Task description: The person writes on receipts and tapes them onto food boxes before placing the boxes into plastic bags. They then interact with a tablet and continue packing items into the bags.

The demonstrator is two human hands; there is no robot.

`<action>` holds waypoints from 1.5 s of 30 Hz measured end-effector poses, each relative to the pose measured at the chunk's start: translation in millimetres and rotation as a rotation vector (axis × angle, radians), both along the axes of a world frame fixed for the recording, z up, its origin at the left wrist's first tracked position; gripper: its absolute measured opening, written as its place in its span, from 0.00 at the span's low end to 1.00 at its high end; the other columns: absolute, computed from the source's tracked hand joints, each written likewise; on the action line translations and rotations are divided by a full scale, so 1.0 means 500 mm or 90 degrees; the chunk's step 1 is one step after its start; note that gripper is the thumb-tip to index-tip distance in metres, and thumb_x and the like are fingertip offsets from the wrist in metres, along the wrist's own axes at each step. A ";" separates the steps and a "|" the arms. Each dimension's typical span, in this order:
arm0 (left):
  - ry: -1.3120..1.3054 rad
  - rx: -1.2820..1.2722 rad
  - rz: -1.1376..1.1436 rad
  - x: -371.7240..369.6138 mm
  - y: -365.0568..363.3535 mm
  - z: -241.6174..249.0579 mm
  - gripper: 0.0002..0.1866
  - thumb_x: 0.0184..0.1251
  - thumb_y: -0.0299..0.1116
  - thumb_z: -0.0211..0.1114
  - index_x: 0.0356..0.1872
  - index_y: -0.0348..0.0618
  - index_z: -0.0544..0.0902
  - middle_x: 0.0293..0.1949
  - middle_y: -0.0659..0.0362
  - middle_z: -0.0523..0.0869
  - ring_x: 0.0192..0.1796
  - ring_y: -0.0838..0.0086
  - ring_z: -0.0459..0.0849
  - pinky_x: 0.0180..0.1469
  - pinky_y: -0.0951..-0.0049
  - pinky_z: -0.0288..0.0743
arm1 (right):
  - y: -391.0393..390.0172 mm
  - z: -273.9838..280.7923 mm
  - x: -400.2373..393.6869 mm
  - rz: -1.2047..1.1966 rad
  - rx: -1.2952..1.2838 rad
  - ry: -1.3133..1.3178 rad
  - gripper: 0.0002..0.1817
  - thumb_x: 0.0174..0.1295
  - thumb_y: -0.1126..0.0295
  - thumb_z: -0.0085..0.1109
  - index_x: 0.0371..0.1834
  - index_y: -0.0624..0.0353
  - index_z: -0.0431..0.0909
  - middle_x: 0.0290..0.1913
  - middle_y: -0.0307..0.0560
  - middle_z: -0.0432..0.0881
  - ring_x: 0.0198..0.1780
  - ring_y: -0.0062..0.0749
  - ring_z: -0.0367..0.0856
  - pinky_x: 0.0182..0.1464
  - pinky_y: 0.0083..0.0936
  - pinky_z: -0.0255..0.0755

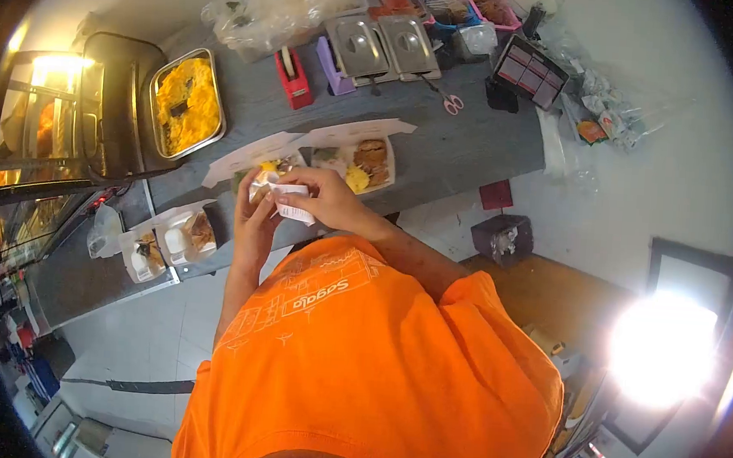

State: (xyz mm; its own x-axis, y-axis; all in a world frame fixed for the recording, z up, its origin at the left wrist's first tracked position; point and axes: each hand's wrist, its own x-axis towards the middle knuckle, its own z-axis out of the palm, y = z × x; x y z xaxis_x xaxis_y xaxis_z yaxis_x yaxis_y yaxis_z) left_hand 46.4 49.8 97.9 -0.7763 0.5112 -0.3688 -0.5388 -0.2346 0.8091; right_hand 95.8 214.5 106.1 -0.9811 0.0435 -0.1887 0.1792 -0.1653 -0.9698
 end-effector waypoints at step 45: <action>0.491 -0.264 -0.274 0.156 0.698 -0.345 0.19 0.60 0.24 0.64 0.54 0.44 0.75 0.54 0.49 0.77 0.49 0.48 0.81 0.48 0.58 0.79 | 0.758 -0.273 0.225 -0.365 0.415 0.199 0.08 0.73 0.69 0.47 0.44 0.64 0.69 0.35 0.48 0.84 0.29 0.25 0.80 0.34 0.23 0.74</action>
State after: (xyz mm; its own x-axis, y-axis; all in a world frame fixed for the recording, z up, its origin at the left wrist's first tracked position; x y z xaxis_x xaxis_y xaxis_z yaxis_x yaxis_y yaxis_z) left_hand 124.5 398.8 -74.7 -0.6574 0.7517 -0.0520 0.2005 0.2410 0.9496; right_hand 208.2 593.7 -30.5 -0.7791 0.5430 0.3133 -0.0469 0.4479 -0.8929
